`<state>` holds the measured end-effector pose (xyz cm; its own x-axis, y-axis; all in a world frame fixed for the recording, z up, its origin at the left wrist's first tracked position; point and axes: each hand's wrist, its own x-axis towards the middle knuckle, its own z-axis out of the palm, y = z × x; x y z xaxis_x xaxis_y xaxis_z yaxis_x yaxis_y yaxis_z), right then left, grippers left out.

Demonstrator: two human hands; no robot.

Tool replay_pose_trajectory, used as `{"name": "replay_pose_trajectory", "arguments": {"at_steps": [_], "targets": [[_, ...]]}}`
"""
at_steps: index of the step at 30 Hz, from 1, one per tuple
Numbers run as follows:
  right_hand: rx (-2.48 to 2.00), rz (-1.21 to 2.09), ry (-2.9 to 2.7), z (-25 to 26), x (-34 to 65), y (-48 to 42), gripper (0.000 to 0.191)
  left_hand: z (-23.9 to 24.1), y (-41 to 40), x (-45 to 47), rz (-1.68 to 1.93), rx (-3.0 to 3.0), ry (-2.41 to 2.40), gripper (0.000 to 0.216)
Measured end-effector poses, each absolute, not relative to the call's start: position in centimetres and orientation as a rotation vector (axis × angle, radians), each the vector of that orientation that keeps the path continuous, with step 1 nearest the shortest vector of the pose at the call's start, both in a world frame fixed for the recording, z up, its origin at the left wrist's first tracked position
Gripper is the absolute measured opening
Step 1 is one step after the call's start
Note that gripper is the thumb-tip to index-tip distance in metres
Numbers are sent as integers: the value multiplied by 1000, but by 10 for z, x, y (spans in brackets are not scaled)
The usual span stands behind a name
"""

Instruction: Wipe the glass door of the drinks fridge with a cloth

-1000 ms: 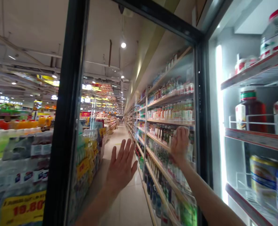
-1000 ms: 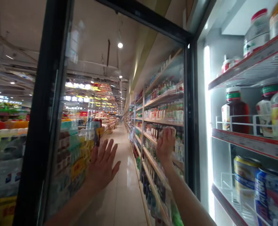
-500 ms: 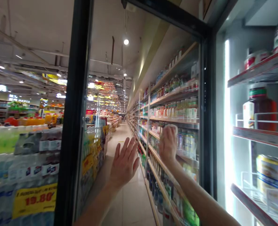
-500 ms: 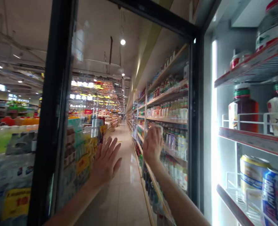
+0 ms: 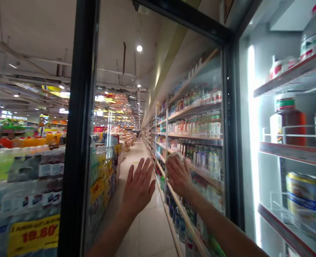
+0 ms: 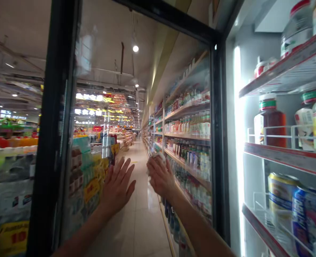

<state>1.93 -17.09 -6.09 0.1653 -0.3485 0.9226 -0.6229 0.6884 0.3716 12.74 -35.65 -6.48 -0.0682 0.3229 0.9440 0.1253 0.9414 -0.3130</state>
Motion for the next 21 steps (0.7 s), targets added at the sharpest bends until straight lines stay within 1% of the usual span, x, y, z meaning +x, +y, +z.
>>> {"name": "replay_pose_trajectory", "arguments": {"at_steps": [4,5,7,9,11,12,15,16,18,21], "targets": [[377,554,-1388,-50,5,-151,55,-64,-357,125,192,-349,-1614,48],[332,590,-1379,-48,5,-153,55,-64,-357,125,194,-347,-1609,48],[490,493,-1400,-53,11,-162,56,-65,-357,123,191,-343,-1602,49],[783,280,-1429,-62,16,-170,55,-65,-358,123,188,-340,-1598,47],[851,199,-1440,-67,14,-166,54,-66,-360,122,193,-334,-1602,45],[756,255,-1439,-67,11,-160,52,-66,-360,122,198,-332,-1608,44],[302,584,-1387,-59,0,-147,51,-66,-361,123,209,-331,-1635,46],[229,649,-1375,-57,0,-148,52,-66,-362,122,213,-332,-1643,47],[329,607,-1426,-61,5,-157,53,-66,-362,122,220,-337,-1651,49],[735,322,-1491,-70,12,-166,53,-65,-362,122,216,-341,-1644,50]]}}
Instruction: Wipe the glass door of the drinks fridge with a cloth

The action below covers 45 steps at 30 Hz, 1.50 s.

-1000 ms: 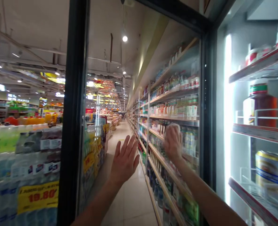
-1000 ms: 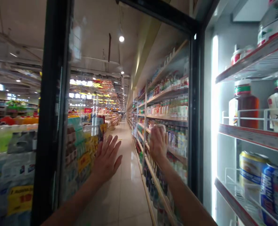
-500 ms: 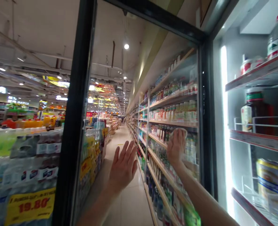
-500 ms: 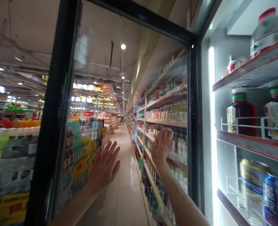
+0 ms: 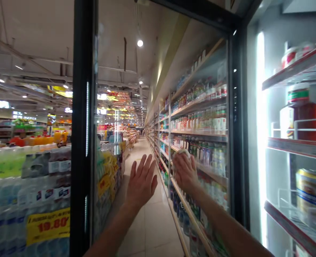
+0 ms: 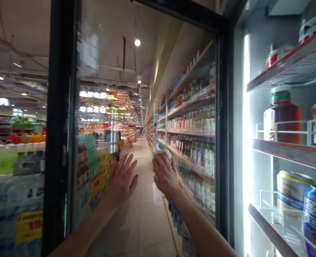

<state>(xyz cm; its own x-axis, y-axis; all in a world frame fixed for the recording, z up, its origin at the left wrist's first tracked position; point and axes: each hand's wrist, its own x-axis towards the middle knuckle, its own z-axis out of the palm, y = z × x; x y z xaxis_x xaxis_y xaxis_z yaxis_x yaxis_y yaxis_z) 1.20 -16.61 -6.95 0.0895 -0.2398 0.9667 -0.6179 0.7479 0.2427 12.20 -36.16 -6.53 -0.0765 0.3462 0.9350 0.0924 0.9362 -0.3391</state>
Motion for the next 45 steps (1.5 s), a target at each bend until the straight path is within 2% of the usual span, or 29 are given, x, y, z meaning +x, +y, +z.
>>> {"name": "replay_pose_trajectory", "arguments": {"at_steps": [2,6,8,12,14,18,20,22,24,28,30,35,41,45], "targets": [[691,336,-1477,-68,9,-160,52,-65,-361,122,214,-336,-1637,51],[201,710,-1341,-58,5,-155,52,-65,-360,123,223,-341,-1632,48],[334,642,-1364,-62,13,-169,53,-65,-360,123,219,-340,-1634,47],[844,260,-1430,-77,26,-184,53,-64,-360,124,237,-331,-1627,44],[758,288,-1422,-73,19,-171,52,-64,-359,125,242,-333,-1632,42],[310,603,-1368,-59,8,-157,52,-65,-359,125,205,-334,-1650,43],[435,541,-1402,-62,14,-167,53,-65,-359,124,192,-339,-1641,43],[746,327,-1436,-70,20,-176,53,-65,-360,123,191,-344,-1626,43],[869,216,-1439,-76,19,-173,51,-65,-360,122,199,-345,-1621,43],[410,541,-1417,-71,7,-153,51,-65,-361,122,217,-345,-1621,43],[350,609,-1413,-73,9,-158,54,-65,-361,122,225,-342,-1625,44],[841,239,-1454,-89,24,-176,50,-64,-361,125,243,-338,-1643,43],[293,607,-1387,-75,7,-152,52,-64,-357,127,244,-344,-1624,43],[713,319,-1435,-85,15,-162,53,-65,-356,127,231,-337,-1633,42]]}}
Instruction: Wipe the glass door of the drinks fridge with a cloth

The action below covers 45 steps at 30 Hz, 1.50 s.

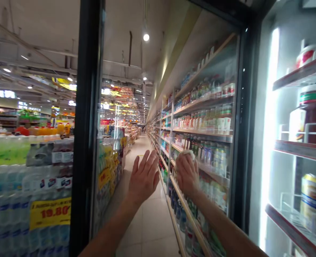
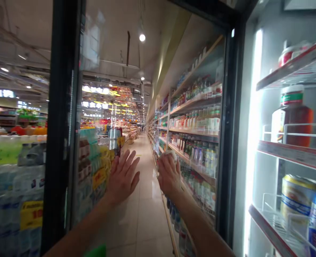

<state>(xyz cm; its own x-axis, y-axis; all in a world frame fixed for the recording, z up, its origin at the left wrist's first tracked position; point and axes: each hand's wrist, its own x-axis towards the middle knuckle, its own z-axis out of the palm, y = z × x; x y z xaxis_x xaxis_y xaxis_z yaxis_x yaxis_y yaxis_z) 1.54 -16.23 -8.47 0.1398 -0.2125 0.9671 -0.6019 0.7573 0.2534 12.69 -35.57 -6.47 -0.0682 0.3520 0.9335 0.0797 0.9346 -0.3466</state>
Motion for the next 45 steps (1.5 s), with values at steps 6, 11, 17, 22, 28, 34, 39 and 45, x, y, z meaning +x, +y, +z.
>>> {"name": "replay_pose_trajectory", "arguments": {"at_steps": [6,11,17,22,28,34,39,45], "targets": [[381,546,-1374,-77,4,-146,51,-65,-357,127,230,-333,-1632,41],[718,344,-1425,-87,20,-169,57,-66,-357,127,226,-335,-1637,41],[483,496,-1299,-73,13,-161,56,-66,-357,128,246,-338,-1635,40],[701,370,-1412,-83,25,-177,53,-66,-358,128,241,-348,-1629,40],[463,519,-1355,-69,17,-168,51,-67,-358,128,247,-350,-1638,44],[763,301,-1434,-80,24,-184,53,-65,-363,129,257,-334,-1658,43],[401,518,-1424,-74,5,-153,51,-66,-381,135,313,-326,-1649,49],[699,336,-1465,-89,22,-177,54,-67,-387,131,310,-315,-1604,51]]}}
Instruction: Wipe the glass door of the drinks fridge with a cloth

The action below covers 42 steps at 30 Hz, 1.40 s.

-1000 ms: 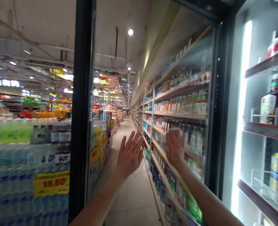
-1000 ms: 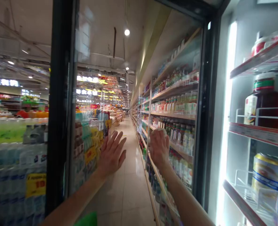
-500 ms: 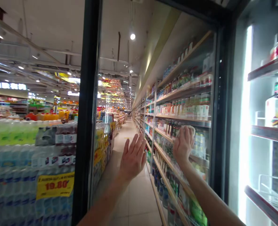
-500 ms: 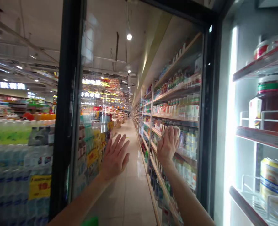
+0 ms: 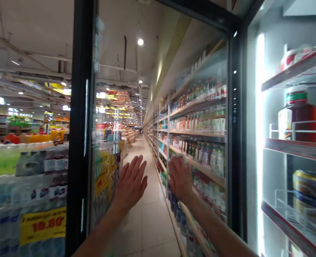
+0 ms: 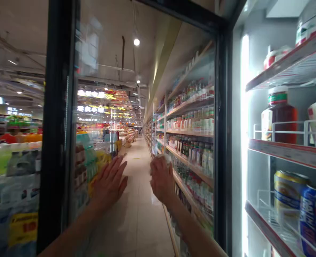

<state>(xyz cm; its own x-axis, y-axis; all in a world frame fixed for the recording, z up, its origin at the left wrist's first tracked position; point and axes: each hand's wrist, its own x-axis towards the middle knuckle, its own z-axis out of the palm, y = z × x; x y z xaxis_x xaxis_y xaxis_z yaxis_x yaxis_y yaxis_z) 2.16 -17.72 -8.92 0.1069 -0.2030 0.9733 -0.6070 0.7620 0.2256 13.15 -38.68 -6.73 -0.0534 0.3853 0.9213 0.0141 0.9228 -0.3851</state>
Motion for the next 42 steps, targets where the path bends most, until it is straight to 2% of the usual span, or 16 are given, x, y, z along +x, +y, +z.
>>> {"name": "replay_pose_trajectory", "arguments": {"at_steps": [3,6,8,13,19,25,30,36,40,42], "targets": [[730,277,-1439,-89,18,-172,52,-68,-388,131,308,-323,-1602,52],[378,529,-1377,-77,10,-162,52,-68,-388,132,310,-317,-1627,55],[322,601,-1376,-74,14,-170,53,-69,-388,132,308,-316,-1637,55],[839,255,-1439,-82,28,-190,56,-69,-386,134,305,-322,-1628,55],[374,571,-1378,-65,15,-173,53,-68,-387,136,337,-329,-1627,48],[878,196,-1405,-77,28,-190,50,-70,-388,134,322,-331,-1638,53],[336,568,-1362,-63,11,-168,51,-70,-389,132,304,-337,-1639,55],[787,285,-1412,-73,21,-185,54,-70,-390,132,326,-337,-1643,56],[422,553,-1362,-64,19,-182,52,-70,-390,132,314,-332,-1637,52],[452,556,-1379,-65,22,-188,53,-70,-389,132,316,-331,-1634,50]]}}
